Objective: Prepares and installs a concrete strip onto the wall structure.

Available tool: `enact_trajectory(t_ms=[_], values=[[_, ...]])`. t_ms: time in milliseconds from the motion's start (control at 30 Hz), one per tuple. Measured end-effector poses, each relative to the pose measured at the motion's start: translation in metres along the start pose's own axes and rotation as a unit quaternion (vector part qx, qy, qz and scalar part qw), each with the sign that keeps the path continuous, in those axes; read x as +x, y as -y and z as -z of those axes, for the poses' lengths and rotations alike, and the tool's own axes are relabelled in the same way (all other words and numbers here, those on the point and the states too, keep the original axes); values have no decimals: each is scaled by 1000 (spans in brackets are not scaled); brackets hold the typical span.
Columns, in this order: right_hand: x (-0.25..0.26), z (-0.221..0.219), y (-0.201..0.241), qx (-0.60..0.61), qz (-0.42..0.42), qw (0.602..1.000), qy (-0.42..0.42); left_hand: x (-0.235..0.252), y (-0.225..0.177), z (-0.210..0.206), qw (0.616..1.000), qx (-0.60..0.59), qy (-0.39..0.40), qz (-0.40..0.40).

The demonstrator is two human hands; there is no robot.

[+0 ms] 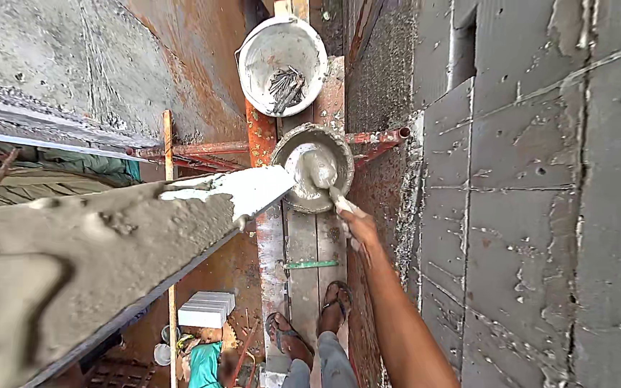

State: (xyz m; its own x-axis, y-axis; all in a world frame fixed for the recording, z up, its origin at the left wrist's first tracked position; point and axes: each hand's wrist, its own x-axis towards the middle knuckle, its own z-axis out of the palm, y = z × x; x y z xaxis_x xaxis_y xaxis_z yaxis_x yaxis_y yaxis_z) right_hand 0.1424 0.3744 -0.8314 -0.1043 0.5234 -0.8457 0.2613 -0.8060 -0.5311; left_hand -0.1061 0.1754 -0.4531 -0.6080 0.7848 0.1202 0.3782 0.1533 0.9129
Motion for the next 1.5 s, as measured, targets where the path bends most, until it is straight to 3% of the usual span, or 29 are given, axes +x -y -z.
enact_trajectory(t_ms=[133,300,367,433,500,567,633,700,767,833,967,1067,1167,1300,1400,1500], values=[[-65,10,-20,54,67,996,-28,12,24,-32,998,-55,-4,-30],[-154,-14,-8,-93,178,975,-100,17,40,-66,997,-62,-1,-46],[-182,-34,-10,-162,314,926,-129,17,41,-78,997,-58,3,-46],[-199,-49,-14,-229,458,835,-200,19,40,-87,997,-57,10,-49],[-209,-54,-24,-277,526,763,-252,19,39,-91,997,-61,11,-47],[-200,-50,-45,-319,543,723,-282,17,39,-89,997,-62,8,-44],[-177,-46,-60,-365,499,734,-280,14,37,-86,997,-68,-2,-38],[-146,-44,-55,-417,381,796,-219,11,32,-84,996,-78,-13,-34],[-112,-49,-28,-449,222,853,-148,8,28,-82,997,-75,-18,-32],[-77,-57,9,-464,110,874,-99,5,27,-79,997,-65,-21,-39],[-12,-65,56,-402,37,913,-59,4,26,-72,997,-42,-27,-53],[22,-46,43,-214,-4,977,-26,3,25,-68,997,-38,-20,-59],[5,-16,4,-27,21,999,-12,4,26,-69,996,-60,-43,-54],[-56,-1,-20,-167,136,976,-32,4,27,-76,995,-71,-48,-41],[-111,-26,-37,-311,310,893,-93,1,31,-76,996,-66,-34,-49],[-140,-47,-52,-336,477,792,-179,-4,36,-69,997,-42,-27,-65]])
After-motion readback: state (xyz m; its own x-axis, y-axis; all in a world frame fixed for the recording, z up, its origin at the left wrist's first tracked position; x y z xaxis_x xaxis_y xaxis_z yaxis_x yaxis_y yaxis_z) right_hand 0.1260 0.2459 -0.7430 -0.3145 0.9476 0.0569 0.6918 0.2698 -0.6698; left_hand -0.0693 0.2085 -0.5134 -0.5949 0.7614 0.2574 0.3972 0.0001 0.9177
